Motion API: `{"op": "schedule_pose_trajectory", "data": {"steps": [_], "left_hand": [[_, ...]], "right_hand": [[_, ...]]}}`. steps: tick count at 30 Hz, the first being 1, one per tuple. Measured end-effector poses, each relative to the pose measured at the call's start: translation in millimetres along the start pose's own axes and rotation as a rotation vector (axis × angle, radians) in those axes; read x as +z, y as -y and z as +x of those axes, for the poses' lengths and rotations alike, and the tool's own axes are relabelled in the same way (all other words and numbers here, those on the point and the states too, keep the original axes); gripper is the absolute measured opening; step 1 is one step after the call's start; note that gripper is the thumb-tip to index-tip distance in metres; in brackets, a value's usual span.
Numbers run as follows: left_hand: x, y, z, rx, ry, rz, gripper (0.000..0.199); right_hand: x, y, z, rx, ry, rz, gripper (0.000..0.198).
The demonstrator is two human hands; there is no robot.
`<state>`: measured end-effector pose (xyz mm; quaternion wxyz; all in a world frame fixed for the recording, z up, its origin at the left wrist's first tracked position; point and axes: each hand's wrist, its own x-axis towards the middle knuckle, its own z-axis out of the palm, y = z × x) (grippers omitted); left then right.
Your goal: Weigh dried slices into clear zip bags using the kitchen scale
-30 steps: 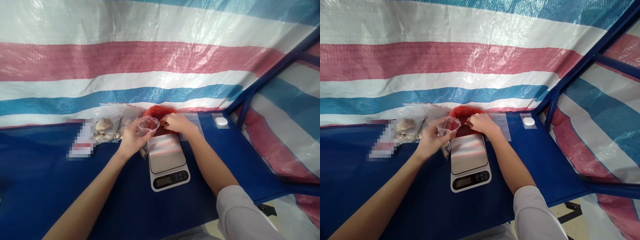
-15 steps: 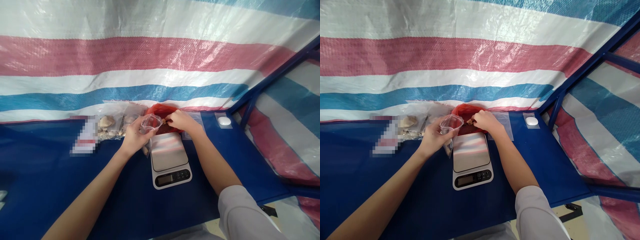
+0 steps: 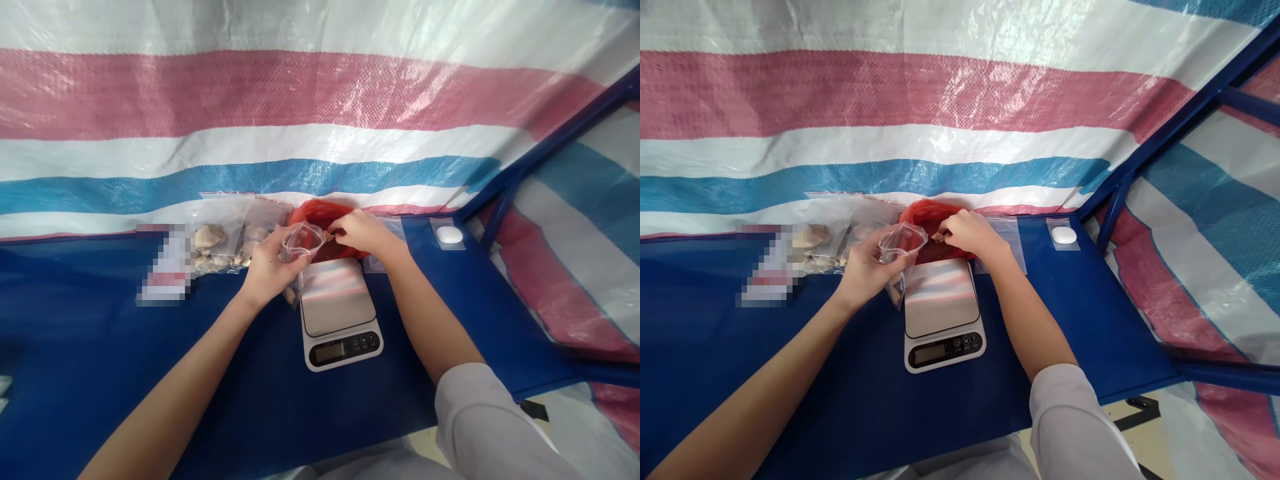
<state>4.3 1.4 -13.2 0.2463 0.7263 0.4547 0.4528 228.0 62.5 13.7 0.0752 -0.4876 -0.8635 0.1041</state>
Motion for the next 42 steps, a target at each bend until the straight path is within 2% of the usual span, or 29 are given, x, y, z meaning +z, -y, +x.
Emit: {"op": "schedule_pose_trajectory", "data": {"steps": [5,10,15,21,28,32,36,42], "left_hand": [[0,2,0,0.015,0.01,0.01,0.045],[0,-1,0,0.062,0.042,0.013,0.043],[2,-9,0,0.087,0.079,0.016,0.042],[2,-10,1,0.095,0.113,-0.008,0.04],[1,-11,2,0.11,0.098,0.018,0.036],[0,-9,2,0.089,0.097,0.013,0.036],[-1,-4,1,0.035,0.074,-0.043,0.048],[-4,2,2,-0.006,0.054,-0.098,0.047]], "right_hand": [[-16,-6,-7,-0.067,-0.116,0.369,0.026],[-36,7,-20,-0.162,-0.163,0.638,0.02],[-45,31,-25,-0.247,-0.125,0.584,0.021],[-37,49,-21,-0.33,-0.106,0.387,0.026],[-37,54,-20,-0.31,-0.043,0.374,0.023],[-41,50,-22,-0.309,-0.053,0.44,0.02],[-45,36,-24,-0.294,-0.096,0.539,0.019],[-41,9,-20,-0.192,-0.189,0.468,0.02]]}}
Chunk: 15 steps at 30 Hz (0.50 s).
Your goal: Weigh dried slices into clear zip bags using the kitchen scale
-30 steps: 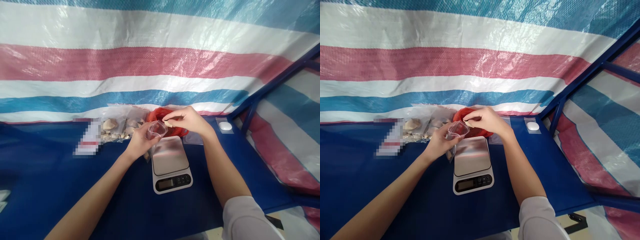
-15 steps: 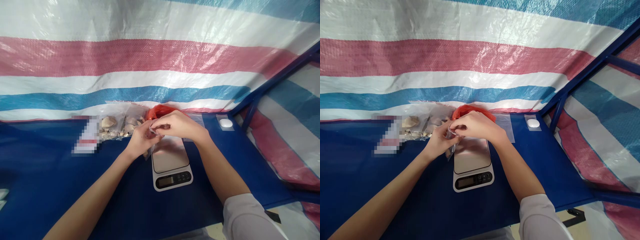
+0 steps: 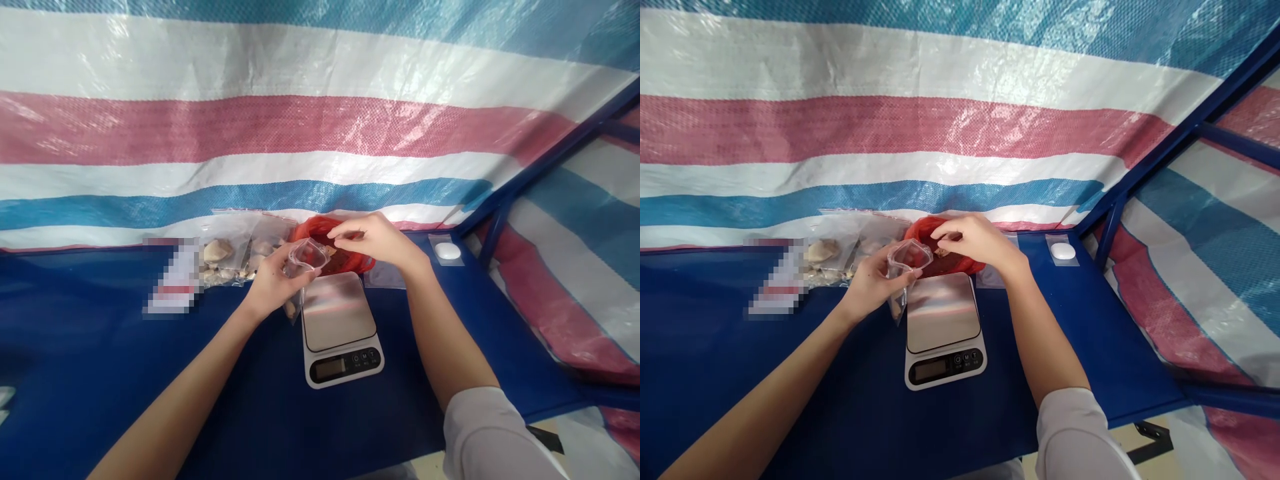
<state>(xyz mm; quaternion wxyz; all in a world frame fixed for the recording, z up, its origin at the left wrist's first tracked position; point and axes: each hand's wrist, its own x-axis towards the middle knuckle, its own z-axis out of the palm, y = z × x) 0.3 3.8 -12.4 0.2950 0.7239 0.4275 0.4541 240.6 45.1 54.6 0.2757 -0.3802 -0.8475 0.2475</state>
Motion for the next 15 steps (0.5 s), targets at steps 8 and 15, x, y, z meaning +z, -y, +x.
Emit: {"op": "schedule_pose_trajectory", "data": {"steps": [8,15], "left_hand": [[-3,-1,1,-0.079,-0.017,-0.009,0.054],[-5,-7,1,-0.125,-0.023,-0.023,0.055]], "right_hand": [[32,-20,10,0.163,0.203,-0.45,0.025],[45,-21,12,0.125,0.216,-0.535,0.028]]}}
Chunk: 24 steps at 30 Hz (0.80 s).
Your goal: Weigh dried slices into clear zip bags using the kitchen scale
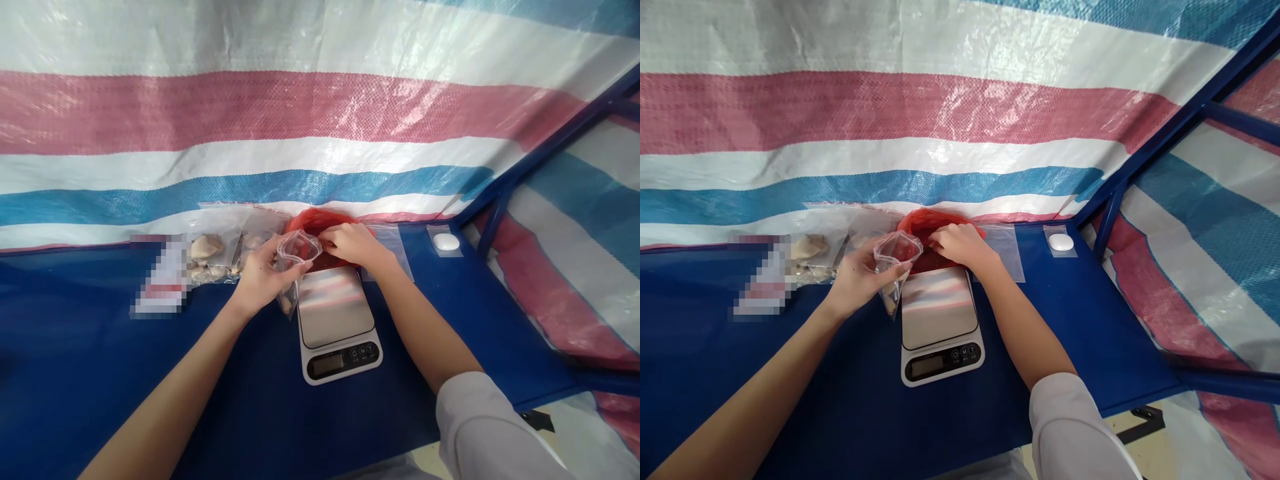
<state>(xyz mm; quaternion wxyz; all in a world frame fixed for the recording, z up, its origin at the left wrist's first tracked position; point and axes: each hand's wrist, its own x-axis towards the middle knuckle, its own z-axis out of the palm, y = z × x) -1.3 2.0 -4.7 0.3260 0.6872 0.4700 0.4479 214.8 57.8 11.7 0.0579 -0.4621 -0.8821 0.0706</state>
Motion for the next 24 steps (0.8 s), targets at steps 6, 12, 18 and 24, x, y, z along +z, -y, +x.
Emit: {"op": "schedule_pose_trajectory", "data": {"steps": [6,12,18,24], "left_hand": [[-1,2,1,0.023,-0.011,-0.002,0.051],[0,0,2,0.026,-0.002,-0.015,0.053],[1,3,1,0.028,0.0,-0.031,0.054],[1,0,1,0.009,0.005,-0.03,0.053]], "right_hand": [[6,-1,2,-0.001,0.001,-0.042,0.029],[16,-8,5,-0.014,-0.015,-0.008,0.027],[18,-12,6,-0.04,-0.054,0.062,0.023],[15,-15,5,-0.061,-0.074,0.188,0.022]]}}
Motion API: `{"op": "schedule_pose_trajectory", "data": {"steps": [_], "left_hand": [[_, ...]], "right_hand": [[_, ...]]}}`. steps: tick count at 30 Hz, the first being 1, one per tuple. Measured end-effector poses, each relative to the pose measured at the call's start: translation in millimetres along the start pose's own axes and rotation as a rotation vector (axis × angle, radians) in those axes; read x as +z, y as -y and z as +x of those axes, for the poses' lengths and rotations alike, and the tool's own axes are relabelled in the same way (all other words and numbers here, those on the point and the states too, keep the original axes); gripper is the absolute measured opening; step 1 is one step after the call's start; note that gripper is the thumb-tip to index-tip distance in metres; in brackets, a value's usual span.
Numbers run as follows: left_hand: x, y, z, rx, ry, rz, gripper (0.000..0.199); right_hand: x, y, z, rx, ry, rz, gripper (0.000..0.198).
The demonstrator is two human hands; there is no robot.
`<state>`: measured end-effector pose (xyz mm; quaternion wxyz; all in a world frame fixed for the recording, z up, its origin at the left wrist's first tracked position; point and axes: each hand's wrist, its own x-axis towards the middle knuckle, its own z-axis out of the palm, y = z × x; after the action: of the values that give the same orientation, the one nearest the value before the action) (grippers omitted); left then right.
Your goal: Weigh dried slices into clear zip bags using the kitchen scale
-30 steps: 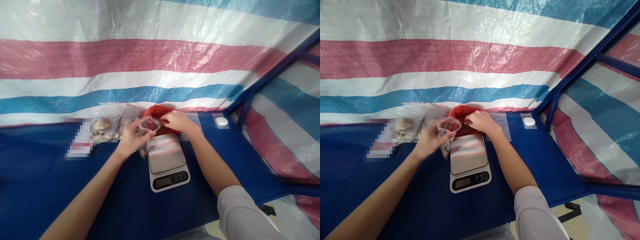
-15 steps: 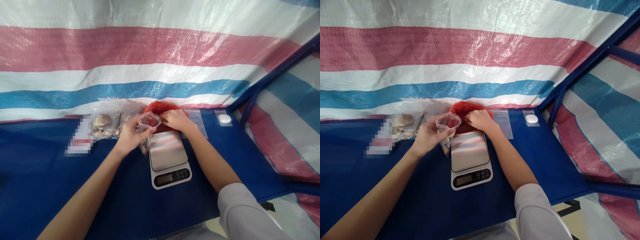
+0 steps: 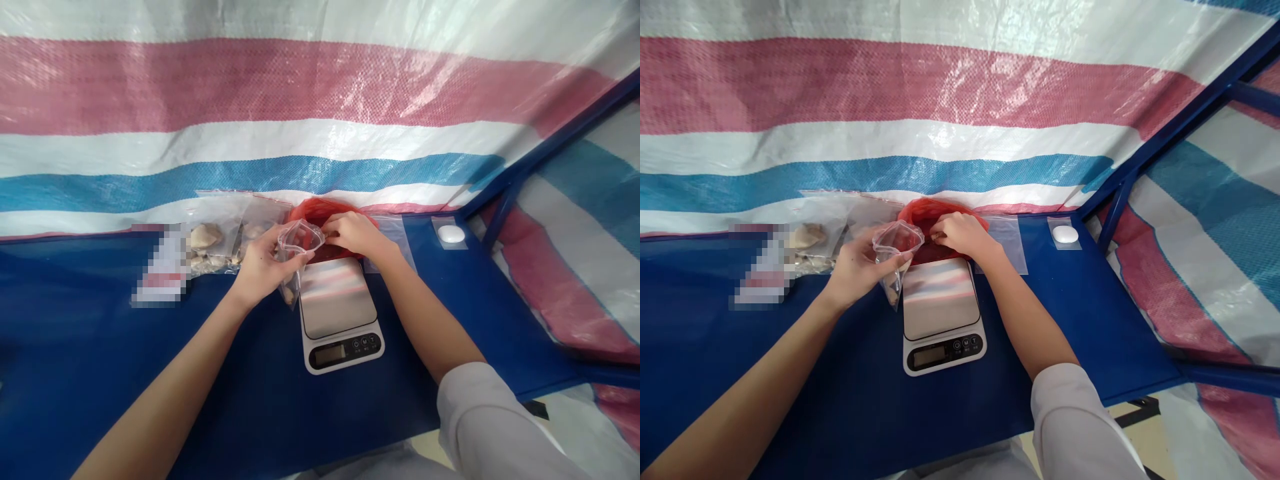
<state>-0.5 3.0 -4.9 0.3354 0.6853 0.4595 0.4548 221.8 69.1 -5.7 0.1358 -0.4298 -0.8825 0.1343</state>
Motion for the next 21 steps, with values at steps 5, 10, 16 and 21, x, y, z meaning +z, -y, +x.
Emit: {"op": "schedule_pose_trajectory", "data": {"steps": [5,10,16,21], "left_hand": [[0,-1,-1,-0.004,-0.008,0.019,0.049],[0,5,-1,0.014,0.015,0.023,0.051],[3,2,-2,0.041,0.054,0.072,0.048],[6,0,-3,0.089,0.076,0.093,0.046]], "right_hand": [[-10,-4,-2,-0.005,-0.021,0.155,0.017],[-29,-2,-9,-0.024,-0.11,0.36,0.015],[-52,21,-19,-0.07,-0.182,0.446,0.013],[-57,47,-20,-0.104,-0.083,0.337,0.019]]}}
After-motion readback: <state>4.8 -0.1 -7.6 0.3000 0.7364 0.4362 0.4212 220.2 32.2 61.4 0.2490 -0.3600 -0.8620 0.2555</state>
